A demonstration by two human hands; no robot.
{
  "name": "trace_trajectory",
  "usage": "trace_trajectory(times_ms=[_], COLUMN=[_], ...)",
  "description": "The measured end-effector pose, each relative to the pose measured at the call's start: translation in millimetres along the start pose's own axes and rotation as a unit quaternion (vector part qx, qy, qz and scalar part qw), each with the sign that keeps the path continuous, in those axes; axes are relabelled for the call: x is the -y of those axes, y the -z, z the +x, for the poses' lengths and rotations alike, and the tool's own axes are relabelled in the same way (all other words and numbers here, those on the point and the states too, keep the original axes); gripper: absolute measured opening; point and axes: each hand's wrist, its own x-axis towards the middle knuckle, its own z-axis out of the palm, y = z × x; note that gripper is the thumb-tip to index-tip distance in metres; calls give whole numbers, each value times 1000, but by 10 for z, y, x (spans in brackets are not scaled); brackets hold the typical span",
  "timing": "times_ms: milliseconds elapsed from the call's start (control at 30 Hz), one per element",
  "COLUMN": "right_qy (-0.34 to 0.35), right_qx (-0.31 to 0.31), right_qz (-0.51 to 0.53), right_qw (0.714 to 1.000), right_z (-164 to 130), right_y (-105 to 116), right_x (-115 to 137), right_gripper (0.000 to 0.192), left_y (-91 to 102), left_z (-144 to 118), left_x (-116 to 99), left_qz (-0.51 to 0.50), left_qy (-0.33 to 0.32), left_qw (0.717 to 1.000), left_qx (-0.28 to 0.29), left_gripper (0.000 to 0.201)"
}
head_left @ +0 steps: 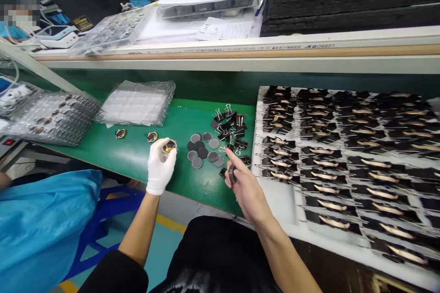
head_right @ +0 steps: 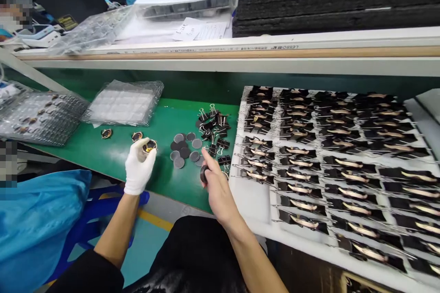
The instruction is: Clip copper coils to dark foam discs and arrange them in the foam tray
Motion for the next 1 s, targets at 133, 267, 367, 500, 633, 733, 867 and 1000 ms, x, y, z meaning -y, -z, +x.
trace_trajectory(times_ms=[133, 267, 367, 500, 633, 733, 867, 1000], right_qy=[-1, 75, 116, 91, 119, 186, 192, 179], right_qx=[-66, -145, -140, -174, -163, -158, -204, -239], right_qz=[71, 51, -38, -64, -77, -109, -172, -185], right_qw=[995, 985, 983, 978, 976, 964, 944, 936], right_z=[-134, -299, -389, -479, -597, -606, -470, -356], right_y=[180, 272, 312, 304, 280, 264, 252, 247], right_x=[76, 136, 137, 103, 130, 178, 167, 96], right_gripper=[51, 24, 19, 23, 22, 27, 20, 8], left_y=[-363, -687, -819, -873, -859, -829, -798, -780], left_z=[-252, -408, -468, -530, -568, -580, -577, -544], left_x=[-759, -1246, -1348, -1363, -1369, -1367, -1362, -1389], left_qz=[-162, -244, -220, -223, -183, -148, -221, -293], left_qy=[27, 69, 78, 71, 16, -49, 41, 132], left_qw=[980, 946, 953, 952, 967, 972, 954, 925], left_qx=[115, 200, 193, 196, 174, 173, 197, 202], left_gripper=[36, 44, 39, 32, 28, 21, 22, 21])
